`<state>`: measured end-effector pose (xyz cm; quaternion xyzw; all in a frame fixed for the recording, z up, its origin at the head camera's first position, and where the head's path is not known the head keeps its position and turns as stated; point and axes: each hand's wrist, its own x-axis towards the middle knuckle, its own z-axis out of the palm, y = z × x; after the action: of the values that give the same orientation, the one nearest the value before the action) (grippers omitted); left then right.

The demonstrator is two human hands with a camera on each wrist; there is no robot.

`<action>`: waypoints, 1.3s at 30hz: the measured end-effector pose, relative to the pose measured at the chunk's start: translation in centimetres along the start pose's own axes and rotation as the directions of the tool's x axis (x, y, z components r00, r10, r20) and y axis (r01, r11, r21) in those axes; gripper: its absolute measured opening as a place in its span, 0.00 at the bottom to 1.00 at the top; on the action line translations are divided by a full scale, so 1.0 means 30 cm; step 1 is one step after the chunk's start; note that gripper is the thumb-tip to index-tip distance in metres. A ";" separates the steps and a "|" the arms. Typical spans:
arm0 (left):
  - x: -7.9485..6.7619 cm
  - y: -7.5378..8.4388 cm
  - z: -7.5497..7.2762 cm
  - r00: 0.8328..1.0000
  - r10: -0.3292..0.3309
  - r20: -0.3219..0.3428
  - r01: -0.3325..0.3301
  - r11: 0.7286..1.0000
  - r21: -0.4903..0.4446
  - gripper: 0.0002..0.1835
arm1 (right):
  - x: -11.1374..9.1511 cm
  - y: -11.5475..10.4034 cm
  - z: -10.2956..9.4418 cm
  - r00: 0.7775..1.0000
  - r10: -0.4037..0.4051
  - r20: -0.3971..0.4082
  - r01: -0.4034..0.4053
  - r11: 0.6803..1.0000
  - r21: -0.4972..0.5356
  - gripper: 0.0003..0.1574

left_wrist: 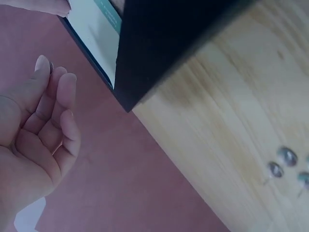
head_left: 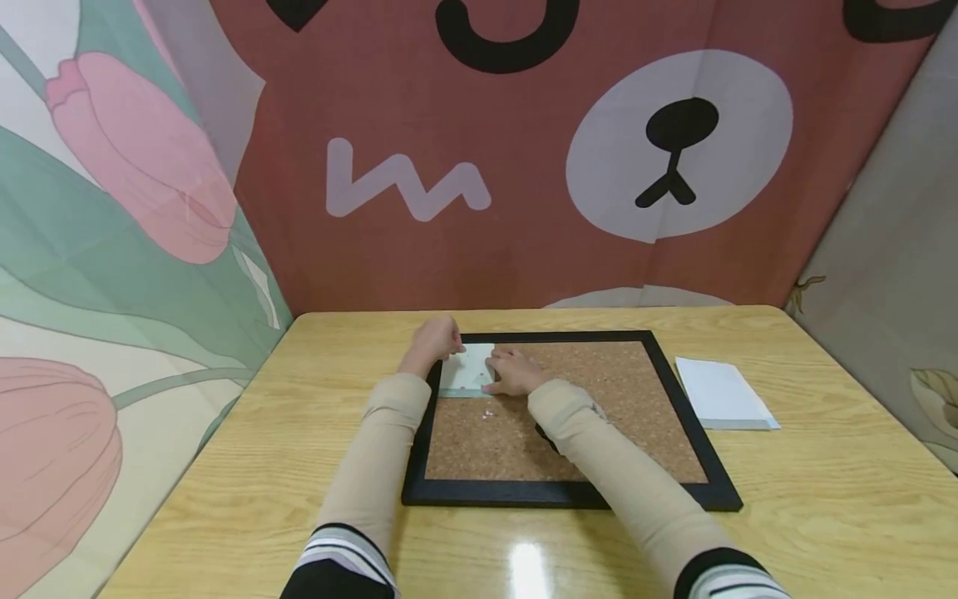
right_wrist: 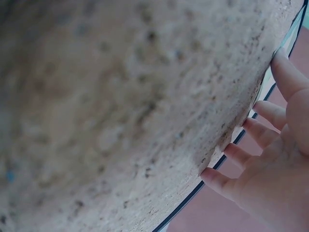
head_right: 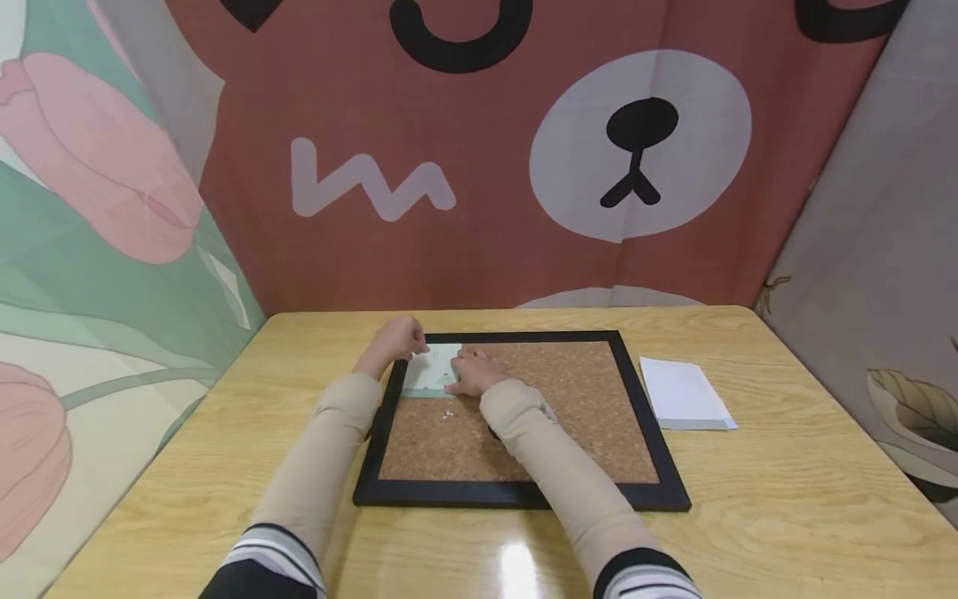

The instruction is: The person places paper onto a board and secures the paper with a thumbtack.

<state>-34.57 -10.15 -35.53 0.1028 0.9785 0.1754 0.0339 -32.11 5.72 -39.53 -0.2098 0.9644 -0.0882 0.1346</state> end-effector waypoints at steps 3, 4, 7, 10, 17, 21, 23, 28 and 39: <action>0.015 0.003 0.008 1.000 -0.013 0.013 0.013 1.000 -0.015 0.06 | 0.005 0.002 0.007 1.000 -0.008 -0.005 0.008 1.000 -0.007 0.38; 0.019 0.003 0.011 1.000 -0.018 0.018 0.018 1.000 -0.021 0.06 | 0.006 0.002 0.010 1.000 -0.011 -0.005 0.011 1.000 -0.009 0.38; 0.031 0.005 0.020 0.999 -0.032 0.034 0.033 0.999 -0.035 0.07 | 0.009 0.004 0.016 1.000 -0.016 -0.012 0.016 1.000 -0.016 0.38; 0.041 0.009 0.024 0.998 -0.049 0.038 0.050 0.999 -0.014 0.07 | 0.011 0.006 0.019 1.000 -0.014 -0.020 0.014 1.000 -0.016 0.37; 0.067 0.013 0.035 0.993 -0.116 0.026 0.115 0.993 0.040 0.07 | 0.013 0.006 0.025 0.999 -0.017 -0.032 0.017 1.000 -0.001 0.37; 0.077 0.008 0.048 0.989 -0.143 0.032 0.142 0.990 0.025 0.06 | 0.011 0.005 0.029 1.000 -0.014 -0.025 0.013 1.000 -0.003 0.37; 0.081 0.007 0.055 0.987 -0.155 0.041 0.154 0.988 0.029 0.06 | 0.009 0.005 0.029 1.000 -0.015 -0.022 0.015 1.000 -0.004 0.37; 0.081 0.009 0.065 0.986 -0.163 0.024 0.162 0.985 0.058 0.07 | 0.011 0.007 0.027 1.000 -0.020 -0.024 0.020 1.000 -0.010 0.37; 0.089 0.025 0.072 0.983 -0.177 0.046 0.171 0.979 0.108 0.08 | 0.004 0.014 0.013 0.999 -0.029 -0.039 0.029 1.000 -0.002 0.37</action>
<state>-36.81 -8.18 -37.37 0.0231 0.9903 0.1177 0.0707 -32.25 6.01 -40.03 -0.2222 0.9637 -0.0937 0.1144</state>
